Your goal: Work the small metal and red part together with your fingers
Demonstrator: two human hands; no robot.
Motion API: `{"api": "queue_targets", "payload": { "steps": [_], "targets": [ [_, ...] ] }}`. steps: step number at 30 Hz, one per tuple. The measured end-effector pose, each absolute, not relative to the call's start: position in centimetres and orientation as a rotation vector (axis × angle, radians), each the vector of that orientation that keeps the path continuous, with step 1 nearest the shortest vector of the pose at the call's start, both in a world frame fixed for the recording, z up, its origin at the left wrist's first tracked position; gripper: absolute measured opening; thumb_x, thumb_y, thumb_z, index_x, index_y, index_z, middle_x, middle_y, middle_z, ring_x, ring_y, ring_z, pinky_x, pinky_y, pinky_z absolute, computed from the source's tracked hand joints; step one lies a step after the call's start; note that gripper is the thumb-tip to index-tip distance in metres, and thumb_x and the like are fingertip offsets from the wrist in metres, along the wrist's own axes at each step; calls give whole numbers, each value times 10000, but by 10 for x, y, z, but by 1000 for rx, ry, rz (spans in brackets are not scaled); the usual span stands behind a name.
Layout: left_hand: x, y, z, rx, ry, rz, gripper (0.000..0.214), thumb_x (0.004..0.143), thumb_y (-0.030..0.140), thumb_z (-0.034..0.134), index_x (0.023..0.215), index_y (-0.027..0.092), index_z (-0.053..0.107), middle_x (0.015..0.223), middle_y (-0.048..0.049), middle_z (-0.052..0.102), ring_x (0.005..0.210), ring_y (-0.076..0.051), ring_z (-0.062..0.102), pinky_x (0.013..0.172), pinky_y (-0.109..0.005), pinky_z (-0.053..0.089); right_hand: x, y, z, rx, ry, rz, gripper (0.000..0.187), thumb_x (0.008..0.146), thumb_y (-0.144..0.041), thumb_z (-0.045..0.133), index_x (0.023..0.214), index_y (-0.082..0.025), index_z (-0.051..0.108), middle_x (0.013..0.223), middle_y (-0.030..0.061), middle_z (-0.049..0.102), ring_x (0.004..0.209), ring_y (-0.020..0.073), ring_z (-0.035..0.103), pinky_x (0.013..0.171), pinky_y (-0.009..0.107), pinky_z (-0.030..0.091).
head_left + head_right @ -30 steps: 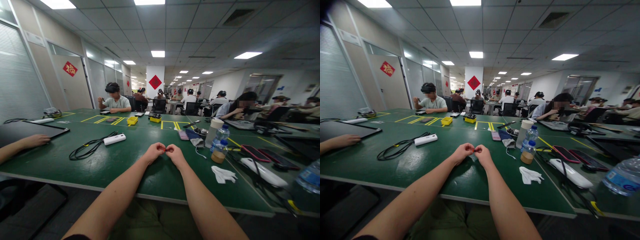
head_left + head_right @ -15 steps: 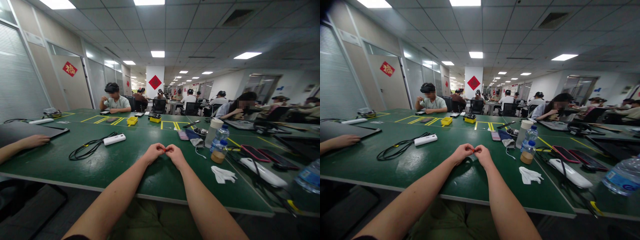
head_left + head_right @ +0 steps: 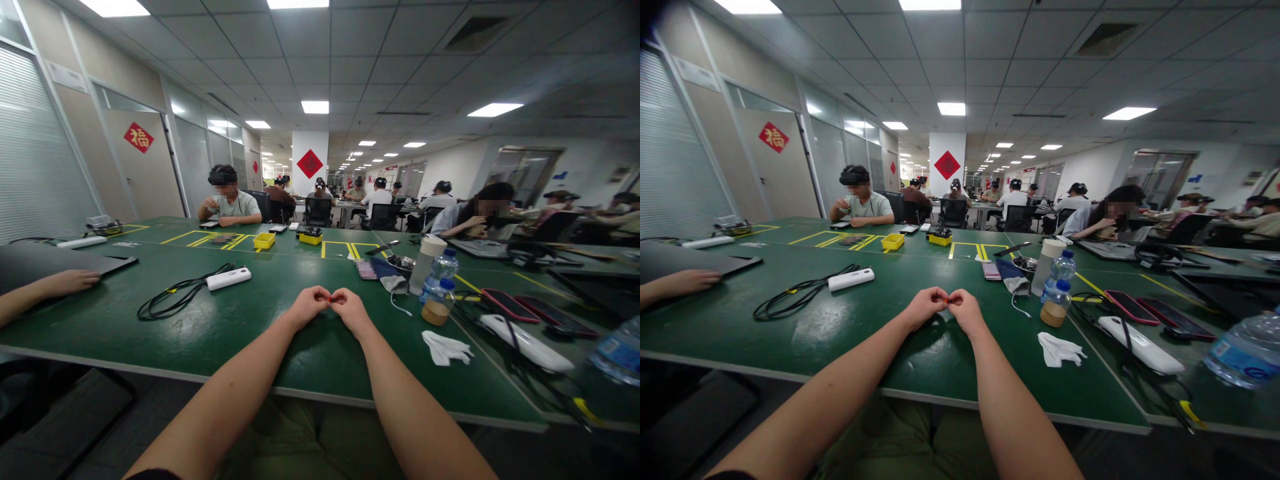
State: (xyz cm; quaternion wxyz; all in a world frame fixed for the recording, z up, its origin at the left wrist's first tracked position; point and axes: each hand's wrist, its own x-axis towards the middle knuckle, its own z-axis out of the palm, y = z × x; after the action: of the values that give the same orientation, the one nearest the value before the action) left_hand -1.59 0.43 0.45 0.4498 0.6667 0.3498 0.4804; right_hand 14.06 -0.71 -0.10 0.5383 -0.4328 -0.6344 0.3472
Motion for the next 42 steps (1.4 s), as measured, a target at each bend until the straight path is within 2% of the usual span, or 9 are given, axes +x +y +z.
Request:
{"api": "queue_targets", "payload": {
  "steps": [4,9,14,23,26,30,34,42],
  "targets": [
    [-16,4,6,1665,893,1182,179,647,142,685,826,128,685,748,-14,664,667,-116,569,661,-230,435,141,-10,2,-1053,-1506,820,188,617,-238,671,785,-184,607,712,3,640,662,172,605,651,297,459],
    [-17,1,11,1664,919,1174,238,721,206,643,935,141,725,781,-29,690,656,-123,556,641,-242,437,141,-13,7,-1081,-1479,821,197,603,-244,685,778,-179,622,726,20,661,680,185,619,691,323,473],
    [-18,3,10,1590,934,1202,223,725,217,646,919,134,720,779,-39,685,631,-118,552,614,-241,446,141,-11,6,-1068,-1419,836,237,608,-239,687,835,-185,642,773,27,666,746,187,614,739,329,476],
    [-17,6,9,1418,844,1212,160,726,186,639,876,133,656,750,-48,681,609,-109,587,581,-227,463,141,-10,5,-1012,-1280,966,262,607,-221,686,853,-194,599,735,6,645,649,156,579,573,269,430],
    [-18,6,8,1391,820,1183,186,744,173,618,916,126,672,737,-51,683,591,-103,584,579,-225,458,139,-12,7,-967,-1254,1033,291,617,-219,671,901,-195,609,730,-4,642,631,145,585,583,272,442],
    [-17,7,7,1359,806,1154,161,760,156,599,895,109,673,742,-70,690,588,-105,591,578,-225,457,138,-13,7,-937,-1207,1113,210,624,-220,661,818,-185,590,723,5,645,634,149,618,627,295,477],
    [-16,7,6,1323,798,1154,134,785,150,582,894,115,650,754,-71,693,606,-104,606,579,-217,458,139,-12,6,-934,-1175,1146,242,605,-199,670,832,-187,587,749,6,651,685,167,649,605,282,470],
    [-15,9,5,1276,792,1178,94,781,172,607,856,127,638,707,-27,642,594,-85,558,575,-203,436,140,-11,6,-882,-1136,1254,276,584,-179,703,850,-180,632,763,13,657,671,141,614,602,268,449]
  ]
}}
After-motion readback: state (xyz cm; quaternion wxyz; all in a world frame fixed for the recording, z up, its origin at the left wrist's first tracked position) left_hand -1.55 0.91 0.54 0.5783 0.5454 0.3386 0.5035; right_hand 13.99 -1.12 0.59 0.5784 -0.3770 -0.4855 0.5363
